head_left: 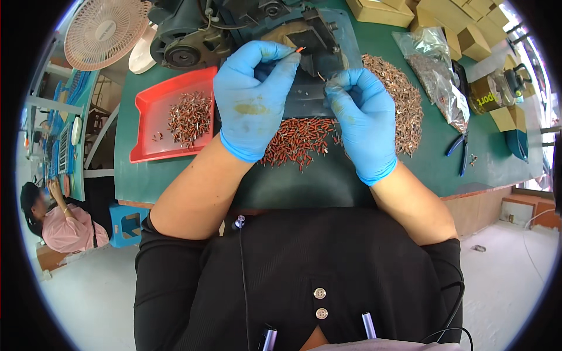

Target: The person repeatedly picks up small wire components by hand, connects them together, and feeds them into a benchtop machine to process them.

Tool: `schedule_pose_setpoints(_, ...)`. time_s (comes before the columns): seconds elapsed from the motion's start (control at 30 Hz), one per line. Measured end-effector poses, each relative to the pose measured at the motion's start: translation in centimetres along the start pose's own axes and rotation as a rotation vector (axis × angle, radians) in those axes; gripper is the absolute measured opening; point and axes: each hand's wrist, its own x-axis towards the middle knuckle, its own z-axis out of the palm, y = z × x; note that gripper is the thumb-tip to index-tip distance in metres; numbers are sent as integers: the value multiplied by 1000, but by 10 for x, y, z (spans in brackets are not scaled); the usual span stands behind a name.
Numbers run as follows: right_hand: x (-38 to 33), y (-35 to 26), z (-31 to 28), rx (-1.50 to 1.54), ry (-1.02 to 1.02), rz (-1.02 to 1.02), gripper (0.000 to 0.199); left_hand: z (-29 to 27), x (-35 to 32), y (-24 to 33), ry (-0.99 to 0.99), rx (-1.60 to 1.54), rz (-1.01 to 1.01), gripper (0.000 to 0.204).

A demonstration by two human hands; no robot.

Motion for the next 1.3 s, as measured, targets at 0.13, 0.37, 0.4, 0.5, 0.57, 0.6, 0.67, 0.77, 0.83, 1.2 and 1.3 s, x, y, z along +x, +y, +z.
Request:
schedule_pose_setpoints(0.13, 28, -9, 9, -158, 76, -38, 8, 7, 27, -13, 87, 181, 193, 10)
schedule_pose_setpoints(0.37, 80, 0, 19, -171, 174, -149, 9, 19, 46, -29, 161, 317, 343, 10)
schedule_pose_setpoints(0.4, 84, 1, 21, -160, 170, -169, 9, 19, 50, -30, 193, 378, 436, 10)
schedule_pose_setpoints(0.5, 92, 0, 26, -206, 210, -163, 9, 24, 55, -35, 237, 408, 522, 7)
schedule_pose_setpoints(0.57, 94, 1, 26, -247, 228, -181, 10, 27, 56, -37, 250, 378, 514, 8)
schedule_pose_setpoints(0.6, 95, 2, 26, -286, 248, -198, 10, 28, 56, -37, 253, 381, 515, 8)
schedule_pose_setpoints(0.67, 97, 4, 25, -298, 262, -202, 10, 29, 58, -40, 256, 383, 514, 9)
schedule_pose_setpoints(0.77, 100, 7, 26, -276, 289, -198, 13, 31, 61, -45, 278, 394, 558, 9)
schedule_pose_setpoints(0.83, 101, 8, 26, -244, 303, -187, 17, 32, 62, -49, 285, 391, 565, 10)
schedule_pose_setpoints(1.2, 116, 14, 24, -263, 303, -236, 15, 34, 75, -58, 274, 467, 640, 13)
schedule_pose_setpoints(1.3, 111, 13, 24, -236, 292, -214, 16, 33, 71, -57, 274, 466, 638, 13)
